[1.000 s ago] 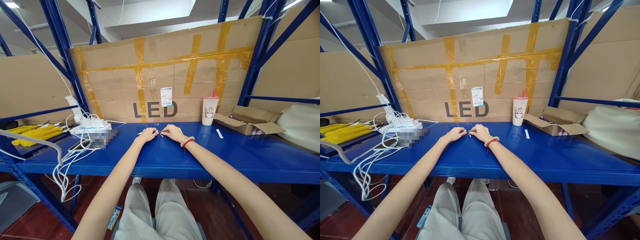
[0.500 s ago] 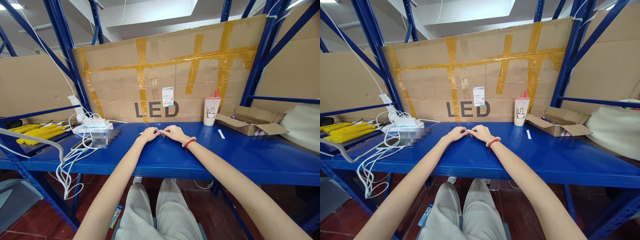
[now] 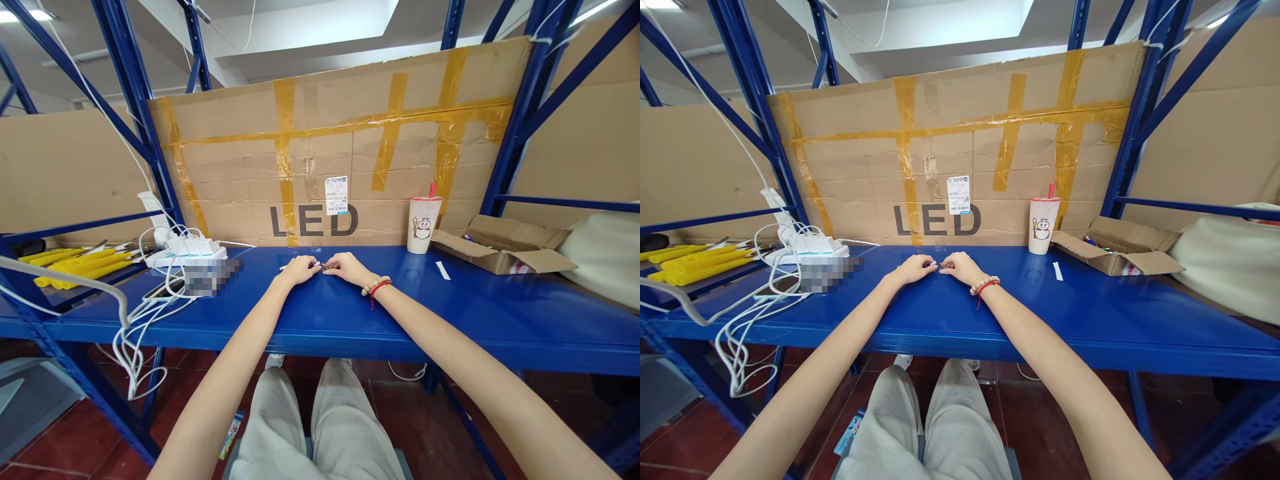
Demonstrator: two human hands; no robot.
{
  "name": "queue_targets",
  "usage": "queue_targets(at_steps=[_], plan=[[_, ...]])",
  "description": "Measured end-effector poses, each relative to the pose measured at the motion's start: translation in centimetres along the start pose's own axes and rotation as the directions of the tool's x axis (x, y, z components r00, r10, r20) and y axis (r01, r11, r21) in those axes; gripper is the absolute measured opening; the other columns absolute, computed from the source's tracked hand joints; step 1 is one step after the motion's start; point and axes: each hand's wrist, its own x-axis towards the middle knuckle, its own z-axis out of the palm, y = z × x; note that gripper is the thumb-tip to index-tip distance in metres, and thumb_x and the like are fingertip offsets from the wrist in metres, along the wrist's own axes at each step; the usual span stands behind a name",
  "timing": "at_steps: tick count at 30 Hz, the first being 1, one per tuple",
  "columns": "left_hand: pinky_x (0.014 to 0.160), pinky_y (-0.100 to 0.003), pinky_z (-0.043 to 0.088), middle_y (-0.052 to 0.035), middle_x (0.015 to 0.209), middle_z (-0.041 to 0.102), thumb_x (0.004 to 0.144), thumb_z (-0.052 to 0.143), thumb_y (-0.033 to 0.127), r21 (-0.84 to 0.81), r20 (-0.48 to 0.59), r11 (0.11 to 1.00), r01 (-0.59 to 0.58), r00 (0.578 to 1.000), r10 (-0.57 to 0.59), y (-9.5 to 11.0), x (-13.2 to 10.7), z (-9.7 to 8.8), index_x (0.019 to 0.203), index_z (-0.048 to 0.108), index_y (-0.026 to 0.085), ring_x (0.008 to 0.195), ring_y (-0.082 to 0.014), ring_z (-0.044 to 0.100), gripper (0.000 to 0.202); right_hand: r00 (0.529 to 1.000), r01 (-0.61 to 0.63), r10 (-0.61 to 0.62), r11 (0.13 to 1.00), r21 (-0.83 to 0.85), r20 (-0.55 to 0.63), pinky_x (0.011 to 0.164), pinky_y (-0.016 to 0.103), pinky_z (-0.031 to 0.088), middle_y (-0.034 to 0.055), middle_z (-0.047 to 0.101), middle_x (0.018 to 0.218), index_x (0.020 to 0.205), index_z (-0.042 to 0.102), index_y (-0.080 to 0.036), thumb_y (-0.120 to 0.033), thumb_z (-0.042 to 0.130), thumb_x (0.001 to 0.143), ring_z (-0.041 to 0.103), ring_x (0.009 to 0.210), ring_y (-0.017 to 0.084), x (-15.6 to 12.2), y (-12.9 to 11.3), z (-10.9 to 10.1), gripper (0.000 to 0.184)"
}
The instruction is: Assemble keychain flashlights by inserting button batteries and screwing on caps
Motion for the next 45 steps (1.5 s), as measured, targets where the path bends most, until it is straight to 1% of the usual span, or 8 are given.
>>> queue_targets(at_steps=[3,6,8,15,21,28,38,45], plan=[[0.076,-0.030,0.046,-0.0059,0.095,0.068,0.086,0.045,0.034,0.001,0.006,1.000,-0.001,1.000,0.001,0.0,0.0,0.0,0.088,0.063,0.019,0.087,-0.0219,0.061,0.023,0.999,-0.034,0.034,0.998,-0.059,0.007,0.070,0.023,0.050,0.0048,0.071,0.084,0.086,0.072,-0.018,-0.025,0.067,0.076,0.066,0.077,0.015,-0.1,-0.3,-0.2,0.013],[0.076,-0.029,0.046,-0.0059,0.096,0.068,0.087,0.045,0.034,0.001,0.012,1.000,0.001,1.000,-0.001,0.0,0.0,0.0,0.090,0.063,0.019,0.087,-0.0217,0.061,0.024,0.997,-0.072,0.075,0.983,-0.167,0.008,0.067,0.023,0.048,0.0020,0.071,0.088,0.087,0.071,-0.022,-0.029,0.065,0.078,0.065,0.079,0.015,-0.3,-0.7,-0.5,0.013],[0.076,-0.029,0.046,-0.0059,0.097,0.068,0.087,0.045,0.035,0.002,0.012,1.000,0.002,1.000,-0.002,0.0,0.0,0.0,0.090,0.063,0.019,0.087,-0.0216,0.062,0.025,0.996,-0.091,0.094,0.974,-0.205,0.007,0.067,0.023,0.047,0.0005,0.070,0.089,0.088,0.071,-0.024,-0.032,0.064,0.078,0.064,0.081,0.016,-0.3,-0.8,-0.7,0.014],[0.077,-0.030,0.046,-0.0066,0.096,0.068,0.086,0.045,0.035,-0.009,-0.001,1.000,0.002,1.000,-0.002,-0.1,0.2,0.2,0.091,0.064,0.019,0.087,-0.0218,0.062,0.025,0.988,-0.154,0.157,0.972,-0.180,0.002,0.068,0.024,0.045,-0.0014,0.071,0.086,0.098,0.067,-0.024,-0.037,0.064,0.077,0.063,0.084,0.016,-0.3,-0.6,-0.7,0.025],[0.076,-0.030,0.047,-0.0073,0.094,0.068,0.086,0.046,0.035,-0.020,-0.010,1.000,-0.002,1.000,0.002,-0.2,0.2,0.3,0.088,0.064,0.018,0.085,-0.0216,0.062,0.025,0.982,-0.189,0.191,0.959,-0.213,-0.012,0.066,0.022,0.043,-0.0014,0.071,0.083,0.087,0.069,-0.024,-0.041,0.065,0.076,0.064,0.081,0.014,-0.5,-1.2,-1.0,0.021],[0.076,-0.030,0.047,-0.0067,0.094,0.068,0.086,0.045,0.036,-0.002,-0.005,1.000,-0.011,1.000,0.011,-0.3,0.3,0.4,0.087,0.064,0.018,0.085,-0.0218,0.062,0.026,0.974,-0.225,0.220,0.914,-0.338,-0.054,0.059,0.023,0.041,0.0025,0.071,0.087,0.076,0.073,-0.024,-0.055,0.061,0.073,0.063,0.084,0.018,-0.5,-1.7,-1.3,0.034],[0.076,-0.030,0.046,-0.0068,0.095,0.068,0.086,0.045,0.036,-0.014,-0.004,1.000,0.001,1.000,-0.001,-0.2,0.2,0.3,0.089,0.063,0.018,0.086,-0.0218,0.062,0.025,0.966,-0.256,0.254,0.918,-0.303,-0.048,0.059,0.023,0.042,0.0010,0.071,0.090,0.077,0.073,-0.025,-0.048,0.062,0.076,0.063,0.084,0.018,-0.5,-1.5,-1.1,0.025],[0.076,-0.029,0.047,-0.0064,0.095,0.068,0.086,0.046,0.037,-0.024,-0.009,1.000,0.003,1.000,-0.003,-0.3,0.3,0.4,0.089,0.064,0.019,0.085,-0.0215,0.062,0.026,0.966,-0.258,0.253,0.924,-0.284,-0.053,0.064,0.023,0.044,0.0005,0.071,0.089,0.077,0.072,-0.025,-0.047,0.062,0.075,0.064,0.084,0.018,-0.4,-1.2,-0.9,0.025]])
